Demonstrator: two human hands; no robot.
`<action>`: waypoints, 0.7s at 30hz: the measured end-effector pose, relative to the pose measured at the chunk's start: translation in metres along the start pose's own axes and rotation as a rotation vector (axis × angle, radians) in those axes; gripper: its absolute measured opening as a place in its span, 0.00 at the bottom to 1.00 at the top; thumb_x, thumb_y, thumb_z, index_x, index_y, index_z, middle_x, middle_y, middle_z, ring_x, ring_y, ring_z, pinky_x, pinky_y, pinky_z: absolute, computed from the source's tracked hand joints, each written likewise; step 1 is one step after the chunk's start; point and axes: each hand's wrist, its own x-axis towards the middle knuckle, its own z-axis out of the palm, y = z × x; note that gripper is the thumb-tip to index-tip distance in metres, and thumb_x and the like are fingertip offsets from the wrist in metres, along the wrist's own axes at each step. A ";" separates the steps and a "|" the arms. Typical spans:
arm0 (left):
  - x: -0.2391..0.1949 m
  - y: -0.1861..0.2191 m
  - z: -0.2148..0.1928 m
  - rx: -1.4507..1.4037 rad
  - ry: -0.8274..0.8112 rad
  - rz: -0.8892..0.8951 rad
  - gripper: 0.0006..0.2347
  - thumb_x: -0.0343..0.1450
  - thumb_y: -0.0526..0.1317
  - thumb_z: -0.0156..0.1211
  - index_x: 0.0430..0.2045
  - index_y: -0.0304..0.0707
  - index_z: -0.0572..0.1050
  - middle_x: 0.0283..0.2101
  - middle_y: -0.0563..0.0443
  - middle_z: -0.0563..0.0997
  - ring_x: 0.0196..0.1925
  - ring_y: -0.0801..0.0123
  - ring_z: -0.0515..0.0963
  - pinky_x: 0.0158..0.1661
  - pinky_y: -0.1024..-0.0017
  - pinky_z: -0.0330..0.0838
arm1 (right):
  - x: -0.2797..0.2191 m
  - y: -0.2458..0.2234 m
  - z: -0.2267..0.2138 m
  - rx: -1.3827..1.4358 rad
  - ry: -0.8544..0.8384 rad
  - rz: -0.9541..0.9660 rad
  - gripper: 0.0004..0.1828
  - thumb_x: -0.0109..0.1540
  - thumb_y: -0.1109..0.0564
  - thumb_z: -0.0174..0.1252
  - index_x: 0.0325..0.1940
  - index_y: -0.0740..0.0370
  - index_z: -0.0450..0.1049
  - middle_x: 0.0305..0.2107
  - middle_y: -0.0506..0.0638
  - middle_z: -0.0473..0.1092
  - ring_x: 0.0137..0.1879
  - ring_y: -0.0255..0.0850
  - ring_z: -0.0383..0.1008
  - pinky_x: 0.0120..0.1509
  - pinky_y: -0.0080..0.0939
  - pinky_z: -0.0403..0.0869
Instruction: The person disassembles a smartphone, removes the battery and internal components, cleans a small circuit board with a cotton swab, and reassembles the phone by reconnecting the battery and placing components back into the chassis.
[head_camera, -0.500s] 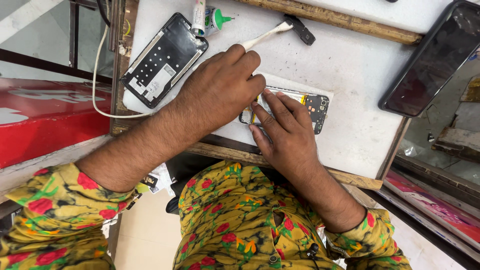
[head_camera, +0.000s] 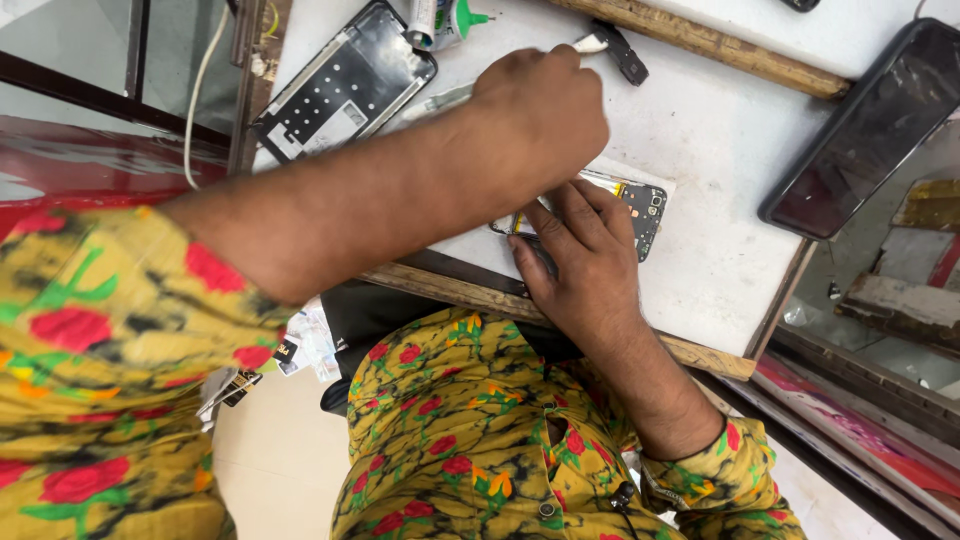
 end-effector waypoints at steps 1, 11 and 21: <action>0.008 -0.002 -0.007 -0.005 -0.104 -0.020 0.10 0.59 0.37 0.70 0.32 0.36 0.84 0.43 0.43 0.81 0.51 0.52 0.79 0.41 0.59 0.80 | 0.001 -0.001 0.000 -0.002 0.001 -0.004 0.25 0.60 0.56 0.72 0.60 0.60 0.78 0.61 0.57 0.71 0.68 0.54 0.66 0.71 0.53 0.67; 0.004 -0.035 -0.018 -0.176 -0.249 -0.049 0.08 0.64 0.33 0.66 0.33 0.33 0.84 0.40 0.35 0.83 0.43 0.44 0.83 0.41 0.53 0.79 | 0.001 -0.004 -0.004 0.008 0.008 -0.009 0.26 0.61 0.56 0.71 0.63 0.57 0.77 0.65 0.54 0.68 0.68 0.54 0.66 0.72 0.52 0.68; -0.092 -0.028 0.024 -0.314 0.520 -0.262 0.13 0.66 0.30 0.63 0.45 0.40 0.80 0.36 0.47 0.80 0.37 0.53 0.84 0.35 0.59 0.77 | 0.000 -0.002 -0.003 0.035 0.020 0.013 0.25 0.61 0.57 0.72 0.62 0.58 0.77 0.64 0.54 0.69 0.67 0.54 0.67 0.72 0.51 0.69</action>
